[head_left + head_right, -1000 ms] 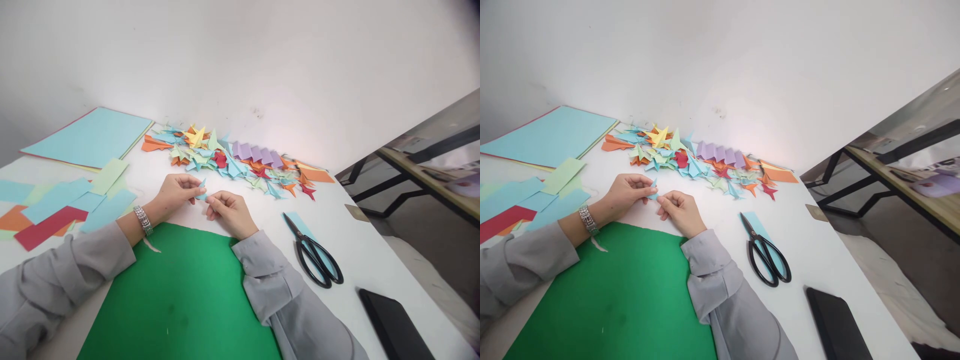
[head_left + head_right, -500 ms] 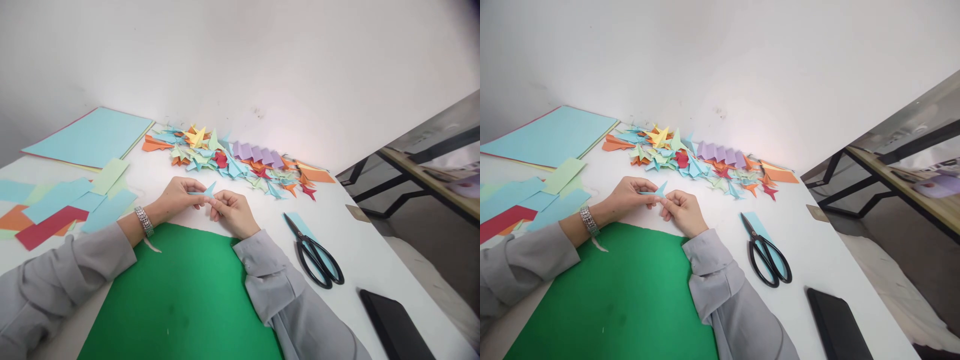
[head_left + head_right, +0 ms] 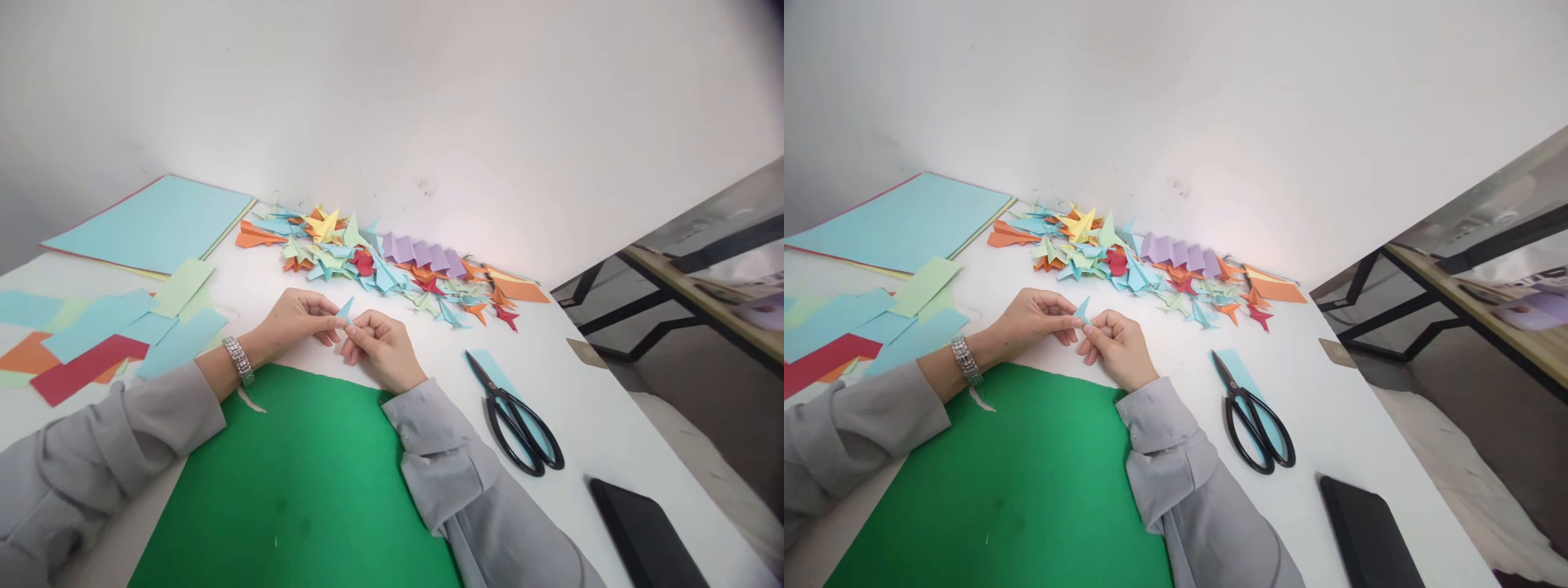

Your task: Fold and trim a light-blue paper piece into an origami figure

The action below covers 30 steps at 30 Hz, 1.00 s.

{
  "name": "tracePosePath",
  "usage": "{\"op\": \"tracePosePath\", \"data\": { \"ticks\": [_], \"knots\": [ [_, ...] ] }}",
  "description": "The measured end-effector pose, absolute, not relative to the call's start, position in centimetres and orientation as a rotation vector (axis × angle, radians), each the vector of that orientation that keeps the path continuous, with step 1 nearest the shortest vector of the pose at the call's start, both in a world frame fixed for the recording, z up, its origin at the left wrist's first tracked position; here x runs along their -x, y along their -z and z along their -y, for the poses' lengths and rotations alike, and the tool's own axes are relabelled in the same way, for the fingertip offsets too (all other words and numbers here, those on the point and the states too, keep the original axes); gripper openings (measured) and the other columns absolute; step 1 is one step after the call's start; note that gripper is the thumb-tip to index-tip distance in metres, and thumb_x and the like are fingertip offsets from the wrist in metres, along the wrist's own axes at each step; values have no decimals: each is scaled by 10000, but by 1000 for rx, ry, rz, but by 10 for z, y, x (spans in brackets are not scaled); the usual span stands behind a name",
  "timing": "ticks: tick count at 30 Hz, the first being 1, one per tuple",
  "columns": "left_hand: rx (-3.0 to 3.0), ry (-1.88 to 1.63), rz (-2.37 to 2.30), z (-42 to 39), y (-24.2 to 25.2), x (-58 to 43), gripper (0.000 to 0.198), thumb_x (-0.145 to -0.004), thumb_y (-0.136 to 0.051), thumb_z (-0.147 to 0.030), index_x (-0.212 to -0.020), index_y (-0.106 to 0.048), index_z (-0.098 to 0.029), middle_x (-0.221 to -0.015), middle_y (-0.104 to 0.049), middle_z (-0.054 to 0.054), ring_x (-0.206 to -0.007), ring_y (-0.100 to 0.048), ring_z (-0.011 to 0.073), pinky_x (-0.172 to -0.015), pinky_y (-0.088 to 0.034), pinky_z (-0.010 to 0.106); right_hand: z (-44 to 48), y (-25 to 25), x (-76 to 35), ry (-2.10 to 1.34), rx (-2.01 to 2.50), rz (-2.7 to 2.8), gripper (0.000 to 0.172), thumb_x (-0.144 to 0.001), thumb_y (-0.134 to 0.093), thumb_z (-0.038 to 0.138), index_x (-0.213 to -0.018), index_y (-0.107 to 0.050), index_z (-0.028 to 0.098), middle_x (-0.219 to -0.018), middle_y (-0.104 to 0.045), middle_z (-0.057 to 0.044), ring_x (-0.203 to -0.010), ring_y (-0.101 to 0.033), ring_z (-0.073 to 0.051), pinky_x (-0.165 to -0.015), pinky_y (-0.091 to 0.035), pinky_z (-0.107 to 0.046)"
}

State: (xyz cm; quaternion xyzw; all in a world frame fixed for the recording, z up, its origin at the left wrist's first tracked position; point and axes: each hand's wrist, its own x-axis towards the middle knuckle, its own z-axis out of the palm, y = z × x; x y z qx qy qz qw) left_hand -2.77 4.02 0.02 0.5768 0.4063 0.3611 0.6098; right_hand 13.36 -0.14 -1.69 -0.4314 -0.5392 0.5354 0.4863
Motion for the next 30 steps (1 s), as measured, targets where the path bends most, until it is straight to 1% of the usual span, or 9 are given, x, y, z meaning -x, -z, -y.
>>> {"op": "tracePosePath", "data": {
  "ticks": [2,5,7,10,16,20,25,30],
  "knots": [
    [-1393,-876,-931,-38,-1,26,294,-557,-799,-332,-689,-652,-115,-591,-654,18,-484,-599,109,-475,-524,220,2,16,-133,-1289,1065,1337,361,-664,-719,490,-657,-540,177,-498,-645,5,-376,-535,-104,-405,-416,-225],
    [-1488,-913,-897,-37,-1,23,273,-607,-754,-380,-596,-657,-125,-556,-595,-9,-502,-552,86,-491,-522,205,3,15,-131,-1284,1087,1356,370,-649,-729,493,-640,-534,179,-492,-646,2,-372,-527,-101,-401,-411,-223],
    [-1509,-907,-882,-38,0,23,289,-637,-723,-410,-588,-668,-129,-539,-567,-13,-516,-538,88,-509,-527,211,3,15,-131,-1293,1093,1346,372,-640,-735,492,-638,-532,180,-493,-649,1,-374,-529,-101,-404,-413,-223],
    [-1501,-884,-869,-39,1,24,298,-653,-703,-428,-608,-684,-134,-559,-569,-6,-542,-539,95,-519,-528,214,3,15,-132,-1311,1093,1334,367,-635,-740,487,-644,-537,181,-495,-653,1,-381,-535,-105,-409,-419,-227],
    [-1456,-891,-888,-38,-1,24,296,-611,-734,-422,-595,-681,-132,-572,-582,2,-554,-547,98,-533,-526,219,3,15,-133,-1330,1084,1344,353,-650,-734,478,-646,-547,178,-510,-657,-2,-399,-544,-108,-424,-424,-230],
    [-1421,-944,-927,-38,-1,24,268,-599,-749,-395,-649,-694,-138,-613,-625,8,-562,-557,98,-542,-519,223,3,14,-133,-1349,1075,1364,351,-653,-732,478,-644,-556,174,-512,-657,-4,-406,-541,-104,-434,-422,-228],
    [-1482,-983,-940,-39,-2,24,250,-590,-754,-370,-579,-668,-135,-543,-586,-5,-515,-514,85,-466,-450,189,3,14,-134,-1363,1061,1381,340,-661,-728,473,-652,-565,175,-518,-660,-4,-417,-539,-105,-446,-427,-233],
    [-1459,-957,-958,-39,-2,25,277,-584,-760,-400,-611,-684,-135,-550,-604,-1,-510,-536,91,-473,-479,201,3,14,-134,-1375,1058,1372,343,-657,-731,472,-651,-562,174,-516,-661,-2,-420,-544,-106,-449,-430,-234]
  ]
}}
